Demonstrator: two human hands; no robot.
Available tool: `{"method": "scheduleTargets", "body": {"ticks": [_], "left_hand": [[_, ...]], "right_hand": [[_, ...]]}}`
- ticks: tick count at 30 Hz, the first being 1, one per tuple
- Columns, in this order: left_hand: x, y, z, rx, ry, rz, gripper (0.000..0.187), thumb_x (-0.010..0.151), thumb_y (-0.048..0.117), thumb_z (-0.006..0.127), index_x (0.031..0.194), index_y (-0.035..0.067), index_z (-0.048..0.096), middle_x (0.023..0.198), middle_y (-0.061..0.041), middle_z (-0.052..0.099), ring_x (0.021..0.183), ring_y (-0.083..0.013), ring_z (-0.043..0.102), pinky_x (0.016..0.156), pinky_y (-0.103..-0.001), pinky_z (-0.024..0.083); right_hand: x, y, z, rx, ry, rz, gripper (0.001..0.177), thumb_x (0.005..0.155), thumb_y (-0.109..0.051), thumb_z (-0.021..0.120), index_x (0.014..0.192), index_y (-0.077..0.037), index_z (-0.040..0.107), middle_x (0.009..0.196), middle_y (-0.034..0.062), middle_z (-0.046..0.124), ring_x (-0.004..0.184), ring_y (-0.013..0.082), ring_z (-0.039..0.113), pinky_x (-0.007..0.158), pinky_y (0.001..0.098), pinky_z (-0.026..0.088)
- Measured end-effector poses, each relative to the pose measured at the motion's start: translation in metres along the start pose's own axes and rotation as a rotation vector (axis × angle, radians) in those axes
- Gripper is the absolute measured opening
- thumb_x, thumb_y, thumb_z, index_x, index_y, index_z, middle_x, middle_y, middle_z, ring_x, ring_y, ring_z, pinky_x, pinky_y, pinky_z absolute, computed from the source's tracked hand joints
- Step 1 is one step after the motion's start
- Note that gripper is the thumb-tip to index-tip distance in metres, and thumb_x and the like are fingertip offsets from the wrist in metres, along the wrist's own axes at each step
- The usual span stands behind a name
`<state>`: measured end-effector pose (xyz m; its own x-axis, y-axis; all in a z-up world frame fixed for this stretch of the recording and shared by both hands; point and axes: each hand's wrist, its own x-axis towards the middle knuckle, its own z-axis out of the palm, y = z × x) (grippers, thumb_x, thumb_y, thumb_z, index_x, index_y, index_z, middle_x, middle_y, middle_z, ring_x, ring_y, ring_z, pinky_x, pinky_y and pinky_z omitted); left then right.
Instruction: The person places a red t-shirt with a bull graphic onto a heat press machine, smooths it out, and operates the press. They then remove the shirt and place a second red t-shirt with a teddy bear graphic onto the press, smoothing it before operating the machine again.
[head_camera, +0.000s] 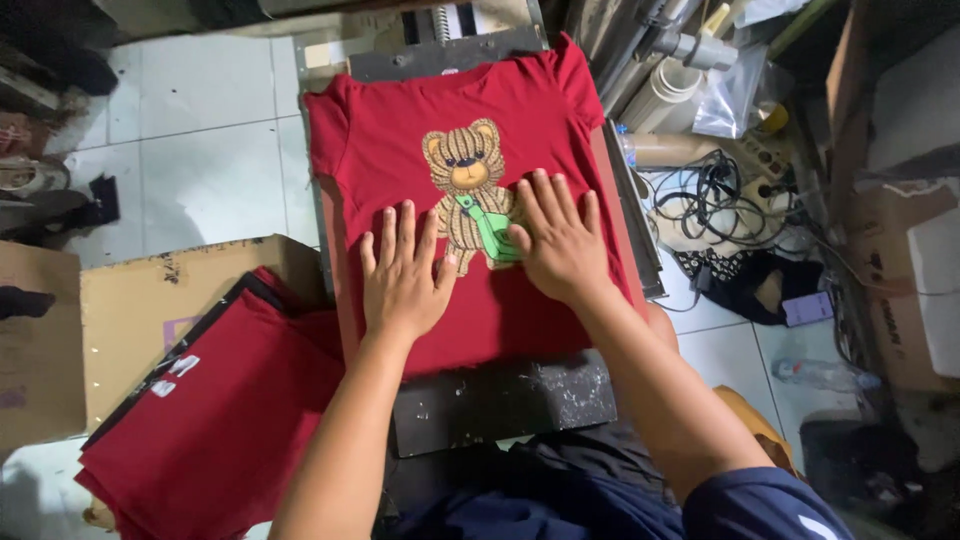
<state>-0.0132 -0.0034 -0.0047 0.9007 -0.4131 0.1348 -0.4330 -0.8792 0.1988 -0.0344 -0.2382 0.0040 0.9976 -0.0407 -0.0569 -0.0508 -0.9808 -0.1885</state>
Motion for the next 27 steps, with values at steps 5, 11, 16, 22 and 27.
{"method": "scheduleTargets", "body": {"ticks": [5,11,16,22,27], "left_hand": [[0.003,-0.002,0.003,-0.011,0.046,0.026,0.068,0.099,0.045,0.046,0.16,0.016,0.04,0.166,-0.02,0.033,0.153,-0.0403,0.03,0.117,-0.062,0.021],[-0.007,-0.006,-0.008,-0.054,-0.09,0.09,0.065,0.104,0.05,0.04,0.162,0.023,0.035,0.17,-0.012,0.027,0.156,-0.0368,0.023,0.119,-0.066,0.015],[-0.026,-0.028,-0.011,-0.003,-0.078,0.071,0.062,0.105,0.053,0.038,0.161,0.026,0.038,0.17,-0.01,0.03,0.156,-0.0343,0.026,0.121,-0.064,0.015],[-0.026,-0.01,-0.013,0.02,0.041,0.045,0.057,0.102,0.052,0.051,0.145,0.016,0.059,0.16,-0.015,0.047,0.149,-0.0403,0.04,0.113,-0.07,0.022],[-0.023,0.016,0.026,-0.166,0.186,0.263,0.041,0.105,0.044,0.051,0.133,0.02,0.068,0.142,-0.005,0.064,0.139,-0.0273,0.054,0.115,-0.059,0.031]], "right_hand": [[-0.015,0.009,0.012,-0.02,0.189,-0.009,0.066,0.101,-0.045,0.048,0.16,-0.017,0.039,0.167,0.0126,0.034,0.153,0.0349,0.03,0.121,0.0629,0.02],[-0.035,-0.03,0.016,0.007,0.131,-0.226,0.06,0.102,-0.05,0.049,0.154,-0.022,0.048,0.163,0.0041,0.043,0.152,0.0287,0.035,0.12,0.064,0.023],[-0.046,-0.004,0.011,-0.025,0.113,-0.185,0.059,0.104,-0.051,0.045,0.158,-0.027,0.044,0.166,-0.0012,0.039,0.155,0.0227,0.03,0.123,0.0601,0.016],[-0.047,-0.007,0.02,0.042,0.36,-0.207,0.043,0.101,-0.049,0.06,0.136,-0.026,0.068,0.147,0.0025,0.061,0.14,0.0289,0.051,0.115,0.0554,0.03],[-0.049,-0.011,0.027,0.029,0.372,-0.302,0.041,0.101,-0.048,0.058,0.133,-0.025,0.068,0.147,0.0042,0.061,0.141,0.0307,0.051,0.115,0.0597,0.032]]}}
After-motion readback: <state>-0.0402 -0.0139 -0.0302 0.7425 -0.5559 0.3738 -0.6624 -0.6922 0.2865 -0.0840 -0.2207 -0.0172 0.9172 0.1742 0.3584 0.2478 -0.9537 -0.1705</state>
